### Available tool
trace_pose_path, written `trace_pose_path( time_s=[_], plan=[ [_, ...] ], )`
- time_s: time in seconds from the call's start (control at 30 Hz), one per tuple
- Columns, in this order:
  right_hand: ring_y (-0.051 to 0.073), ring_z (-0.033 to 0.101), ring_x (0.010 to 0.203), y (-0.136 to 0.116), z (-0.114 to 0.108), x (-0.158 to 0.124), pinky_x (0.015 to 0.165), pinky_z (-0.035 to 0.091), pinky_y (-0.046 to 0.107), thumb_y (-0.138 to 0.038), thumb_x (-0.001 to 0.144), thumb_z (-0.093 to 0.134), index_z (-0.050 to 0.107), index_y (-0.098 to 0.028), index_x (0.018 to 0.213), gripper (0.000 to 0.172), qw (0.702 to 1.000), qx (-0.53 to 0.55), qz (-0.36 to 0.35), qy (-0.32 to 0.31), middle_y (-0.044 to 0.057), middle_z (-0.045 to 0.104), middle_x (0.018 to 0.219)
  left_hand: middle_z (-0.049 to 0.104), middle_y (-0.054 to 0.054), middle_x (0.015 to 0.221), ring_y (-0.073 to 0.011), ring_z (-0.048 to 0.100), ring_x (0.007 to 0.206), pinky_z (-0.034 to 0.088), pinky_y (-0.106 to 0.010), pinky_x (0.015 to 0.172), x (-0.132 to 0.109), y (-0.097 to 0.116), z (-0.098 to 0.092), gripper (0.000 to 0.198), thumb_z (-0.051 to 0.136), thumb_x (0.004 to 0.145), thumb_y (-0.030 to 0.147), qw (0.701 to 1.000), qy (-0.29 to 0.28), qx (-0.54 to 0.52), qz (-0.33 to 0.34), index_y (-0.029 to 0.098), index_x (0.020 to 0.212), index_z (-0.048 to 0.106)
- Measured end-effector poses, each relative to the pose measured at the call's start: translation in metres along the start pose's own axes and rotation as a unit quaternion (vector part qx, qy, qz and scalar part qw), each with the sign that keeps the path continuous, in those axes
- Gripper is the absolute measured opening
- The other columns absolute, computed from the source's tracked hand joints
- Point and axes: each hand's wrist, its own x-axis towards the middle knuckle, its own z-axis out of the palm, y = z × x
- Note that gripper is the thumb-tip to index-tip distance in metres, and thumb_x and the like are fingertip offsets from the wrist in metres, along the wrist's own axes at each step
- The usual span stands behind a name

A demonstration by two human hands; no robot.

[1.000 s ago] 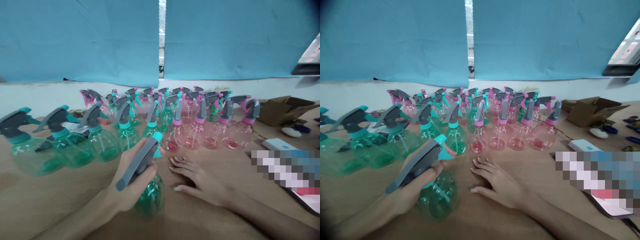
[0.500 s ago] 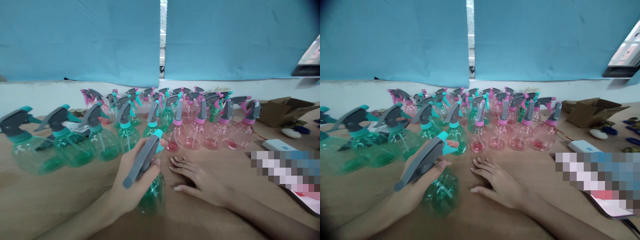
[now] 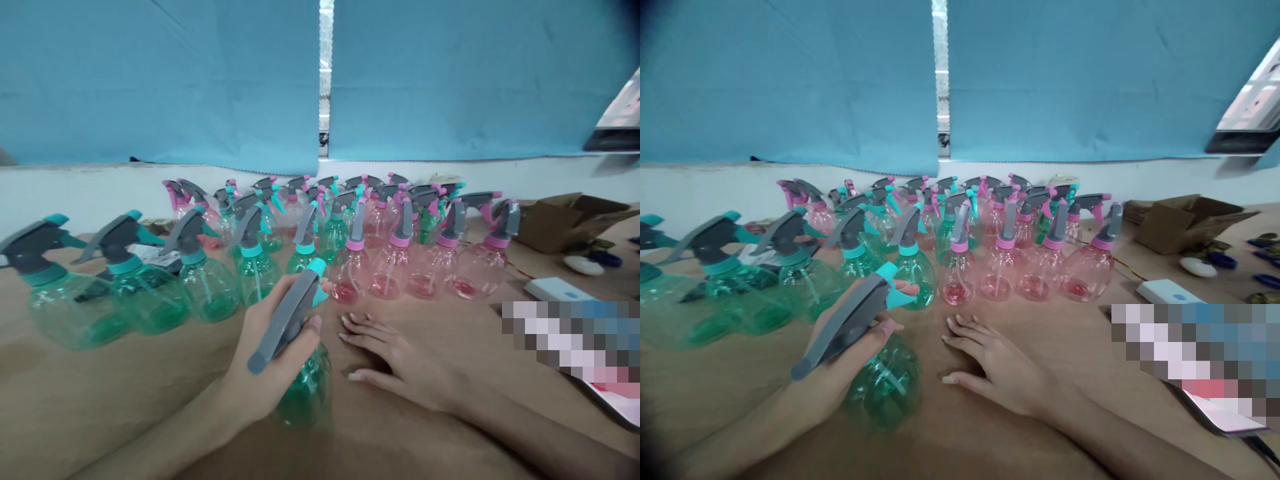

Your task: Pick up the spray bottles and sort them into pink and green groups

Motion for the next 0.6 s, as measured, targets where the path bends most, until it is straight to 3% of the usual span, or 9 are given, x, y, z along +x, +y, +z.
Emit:
trace_pose_path(
  time_s=[0.37, 0.6],
  plan=[
    [0.021, 0.026, 0.138, -0.0004, -0.0003, 0.0002, 0.114, 0.022, 0.045, -0.055, 0.090, 0.046, 0.035, -0.025, 0.141, 0.060, 1.000, -0.007, -0.003, -0.003, 0.003, 0.034, 0.148, 0.048, 0.003, 0.065, -0.0162, 0.047, 0.057, 0.037, -0.028, 0.050, -0.0020, -0.0040, 0.0008, 0.028, 0.051, 0.081, 0.034, 1.000, 0.005, -0.020, 0.012, 0.031, 0.109, 0.054],
    [0.022, 0.025, 0.138, 0.0024, 0.0021, 0.0006, 0.113, 0.023, 0.046, -0.054, 0.090, 0.046, 0.035, -0.025, 0.141, 0.061, 1.000, -0.009, -0.009, -0.001, 0.003, 0.034, 0.148, 0.047, 0.004, 0.065, -0.0158, 0.044, 0.056, 0.035, -0.027, 0.049, -0.0014, -0.0037, 0.0017, 0.018, 0.052, 0.082, 0.031, 0.999, 0.002, -0.039, 0.012, 0.030, 0.100, 0.052]
  ],
)
